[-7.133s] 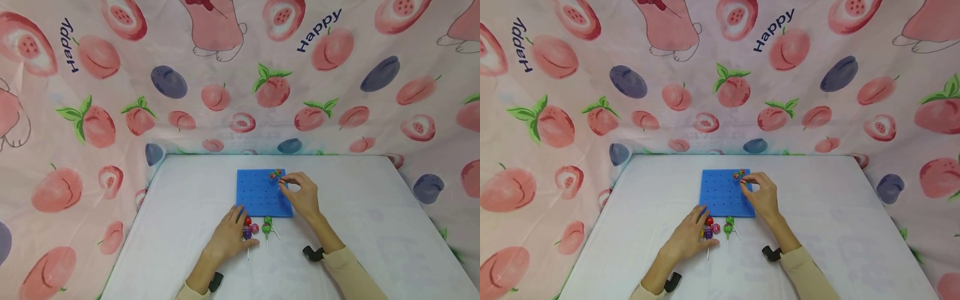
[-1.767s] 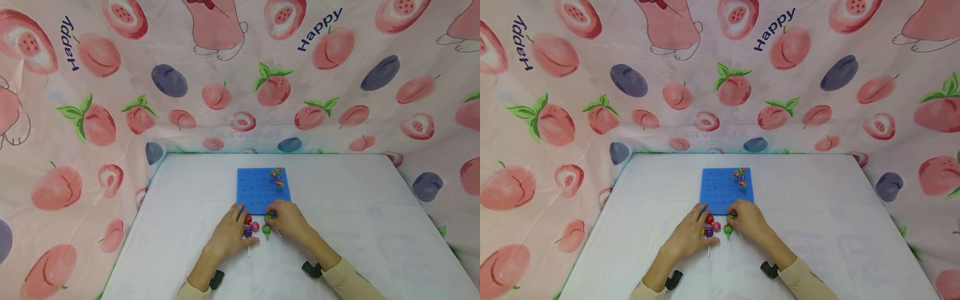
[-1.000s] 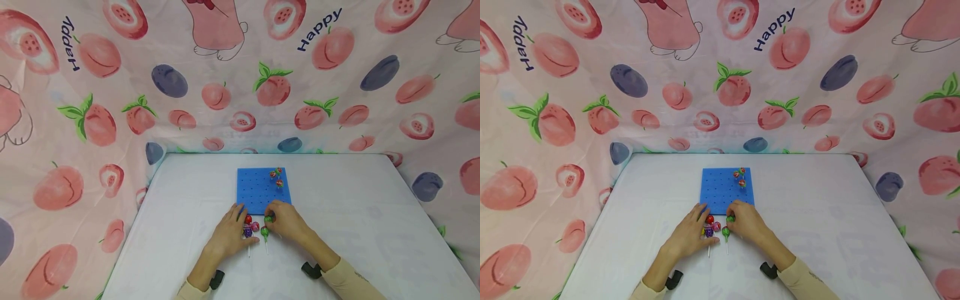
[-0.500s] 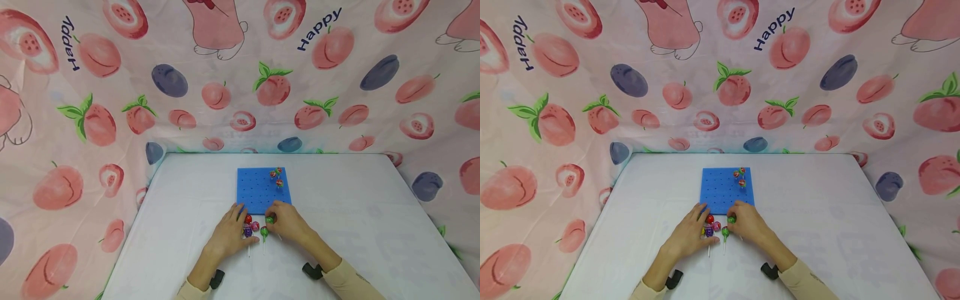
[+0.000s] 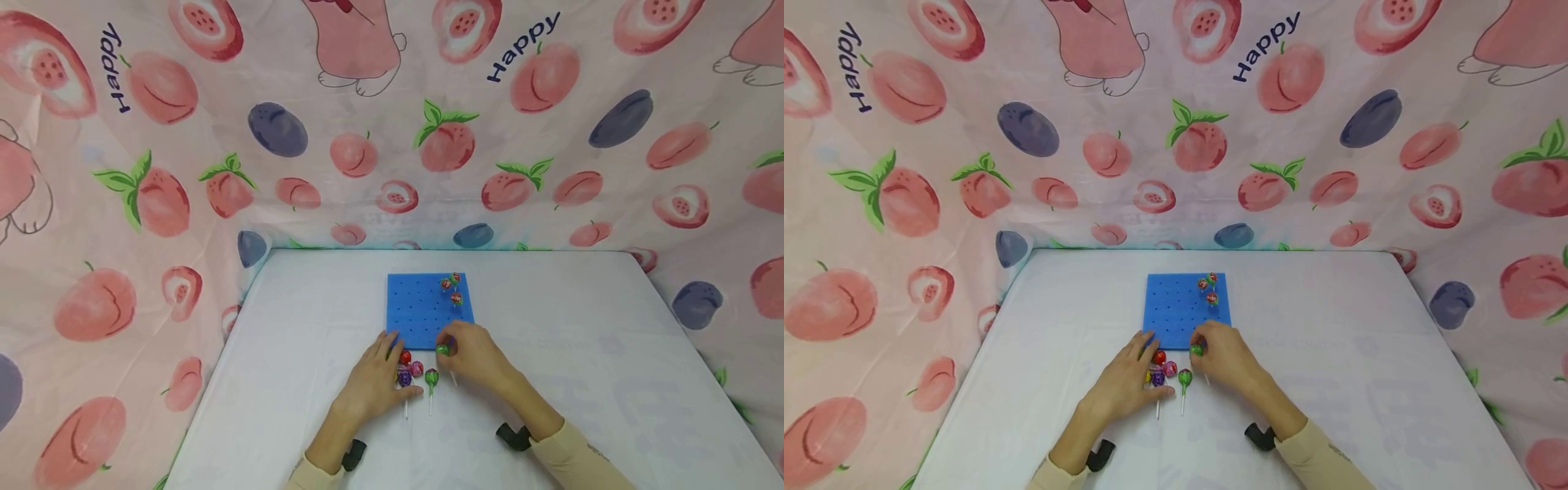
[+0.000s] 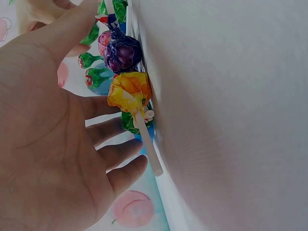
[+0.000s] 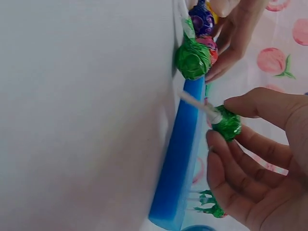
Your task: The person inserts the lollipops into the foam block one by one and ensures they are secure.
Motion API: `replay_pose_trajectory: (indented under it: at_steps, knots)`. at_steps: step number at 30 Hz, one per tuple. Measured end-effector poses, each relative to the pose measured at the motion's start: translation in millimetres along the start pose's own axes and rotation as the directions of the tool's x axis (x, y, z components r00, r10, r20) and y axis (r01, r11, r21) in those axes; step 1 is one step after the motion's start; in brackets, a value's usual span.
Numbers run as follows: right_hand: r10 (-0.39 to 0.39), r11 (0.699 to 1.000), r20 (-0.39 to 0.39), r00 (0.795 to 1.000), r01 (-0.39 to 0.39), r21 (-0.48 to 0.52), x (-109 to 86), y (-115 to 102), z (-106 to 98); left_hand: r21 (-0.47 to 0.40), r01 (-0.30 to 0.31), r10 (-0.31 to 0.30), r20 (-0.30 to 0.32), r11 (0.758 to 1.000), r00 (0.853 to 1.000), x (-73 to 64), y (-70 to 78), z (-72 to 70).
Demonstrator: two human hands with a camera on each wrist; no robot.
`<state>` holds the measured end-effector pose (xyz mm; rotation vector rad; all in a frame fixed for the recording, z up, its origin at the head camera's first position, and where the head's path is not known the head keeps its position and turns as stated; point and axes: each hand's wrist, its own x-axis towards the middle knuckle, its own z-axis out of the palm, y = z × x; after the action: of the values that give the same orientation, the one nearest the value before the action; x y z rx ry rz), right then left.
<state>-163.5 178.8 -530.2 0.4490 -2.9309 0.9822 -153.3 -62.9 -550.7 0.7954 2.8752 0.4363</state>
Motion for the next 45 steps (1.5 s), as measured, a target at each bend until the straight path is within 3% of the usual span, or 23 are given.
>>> replay_pose_trajectory:
  at_steps: [5,14,26,34,45]
  knots:
    - [-0.067,0.997,-0.070,0.995,0.068,0.019,3.0,0.5,-4.6,-0.004,0.000,0.000,0.002,1.000,1.000,-0.1,-0.3,0.2]
    - [-0.092,0.993,-0.167,0.982,0.103,0.062,8.7,-2.9,-16.5,-0.001,0.001,-0.001,-0.002,1.000,1.000,0.9,-0.8,0.4]
    - [-0.205,0.974,-0.273,0.940,0.223,0.037,21.6,2.8,-26.1,-0.006,0.001,-0.001,-0.008,1.000,1.000,-0.8,0.6,0.2]
    - [-0.208,0.975,-0.333,0.920,0.223,0.010,30.2,3.9,-32.2,-0.003,-0.002,0.002,-0.001,1.000,1.000,-0.8,0.8,1.0]
    - [-0.203,0.978,-0.425,0.882,0.207,-0.036,56.9,11.2,-34.9,0.001,0.002,-0.002,0.000,1.000,1.000,1.4,-0.5,1.0]
